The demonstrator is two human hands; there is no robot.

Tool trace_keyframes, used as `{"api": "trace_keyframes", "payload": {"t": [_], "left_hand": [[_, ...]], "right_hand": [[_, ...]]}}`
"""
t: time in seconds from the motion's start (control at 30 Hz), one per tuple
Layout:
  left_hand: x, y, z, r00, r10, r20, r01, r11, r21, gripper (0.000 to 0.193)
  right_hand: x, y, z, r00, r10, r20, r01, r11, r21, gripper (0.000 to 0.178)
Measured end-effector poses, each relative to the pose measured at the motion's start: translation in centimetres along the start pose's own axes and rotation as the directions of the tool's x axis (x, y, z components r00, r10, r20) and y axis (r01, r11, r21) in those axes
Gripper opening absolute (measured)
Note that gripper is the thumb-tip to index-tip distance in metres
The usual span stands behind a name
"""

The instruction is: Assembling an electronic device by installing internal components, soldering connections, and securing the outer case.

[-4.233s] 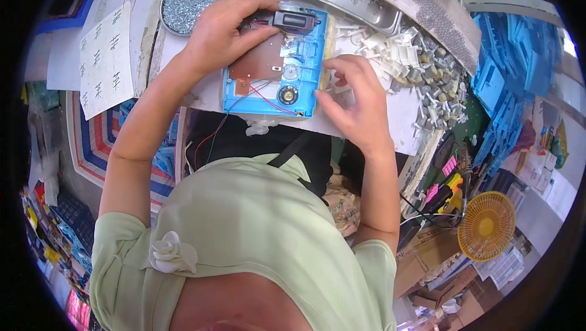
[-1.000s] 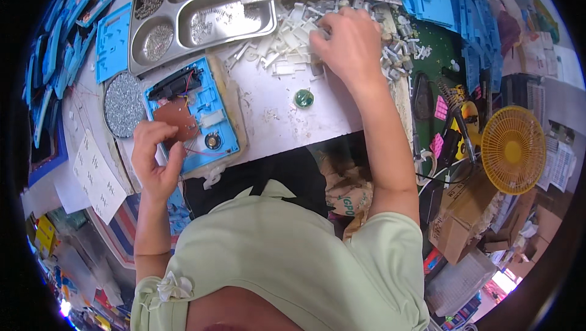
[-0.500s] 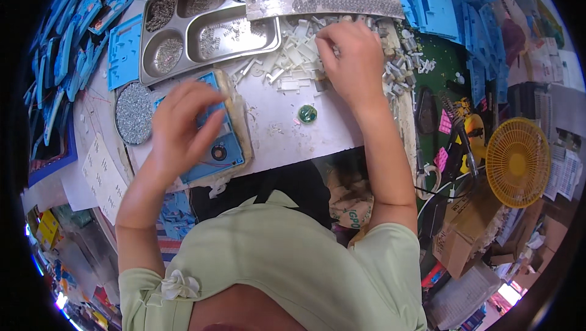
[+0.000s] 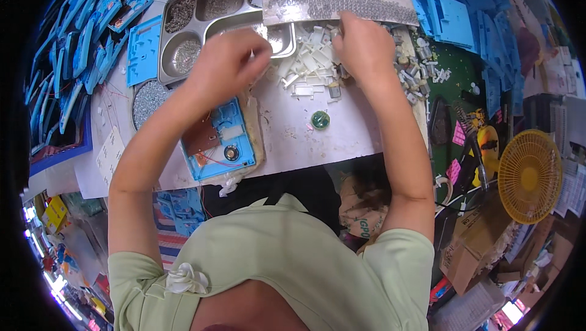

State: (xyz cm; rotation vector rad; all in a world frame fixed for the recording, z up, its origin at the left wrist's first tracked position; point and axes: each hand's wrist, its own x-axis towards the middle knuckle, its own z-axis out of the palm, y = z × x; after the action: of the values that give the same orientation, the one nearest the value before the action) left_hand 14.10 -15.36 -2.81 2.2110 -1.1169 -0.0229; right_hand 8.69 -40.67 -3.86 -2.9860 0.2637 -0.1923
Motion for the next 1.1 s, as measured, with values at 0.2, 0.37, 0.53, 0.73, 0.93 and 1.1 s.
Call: {"api": "trace_keyframes", "payload": {"t": [0.2,0.37,0.53,0.73,0.93,1.1], "left_hand": [[6.4,-4.8,3.1,0.989,-0.095,-0.114,0.118,0.971,0.208,0.021],[9.0,-4.2,3.9,0.991,-0.137,0.005,0.119,0.877,0.466,0.025],[9.6,-6.0,5.4,0.997,0.07,-0.022,-0.049,0.855,0.516,0.012],[10.0,-5.4,5.0,0.995,-0.092,0.047,0.042,0.779,0.625,0.019],[8.3,-2.3,2.9,0.984,0.096,-0.151,-0.016,0.889,0.458,0.017],[1.3,3.1,-1.2,0.989,0.084,-0.125,-0.091,0.995,-0.049,0.014]], "right_hand": [[-6.4,1.0,-0.7,0.971,0.236,-0.018,-0.14,0.633,0.761,0.013],[-13.3,2.1,1.2,0.952,0.302,0.054,-0.244,0.636,0.732,0.009],[-15.3,2.0,3.2,0.955,0.268,-0.128,-0.114,0.729,0.675,0.01],[-16.2,3.0,1.9,0.978,0.205,0.034,-0.196,0.854,0.482,0.01],[-15.8,3.4,1.0,0.941,0.255,0.224,-0.338,0.767,0.546,0.015],[-16.7,5.0,0.6,0.988,0.05,0.143,-0.109,0.89,0.442,0.029]]}}
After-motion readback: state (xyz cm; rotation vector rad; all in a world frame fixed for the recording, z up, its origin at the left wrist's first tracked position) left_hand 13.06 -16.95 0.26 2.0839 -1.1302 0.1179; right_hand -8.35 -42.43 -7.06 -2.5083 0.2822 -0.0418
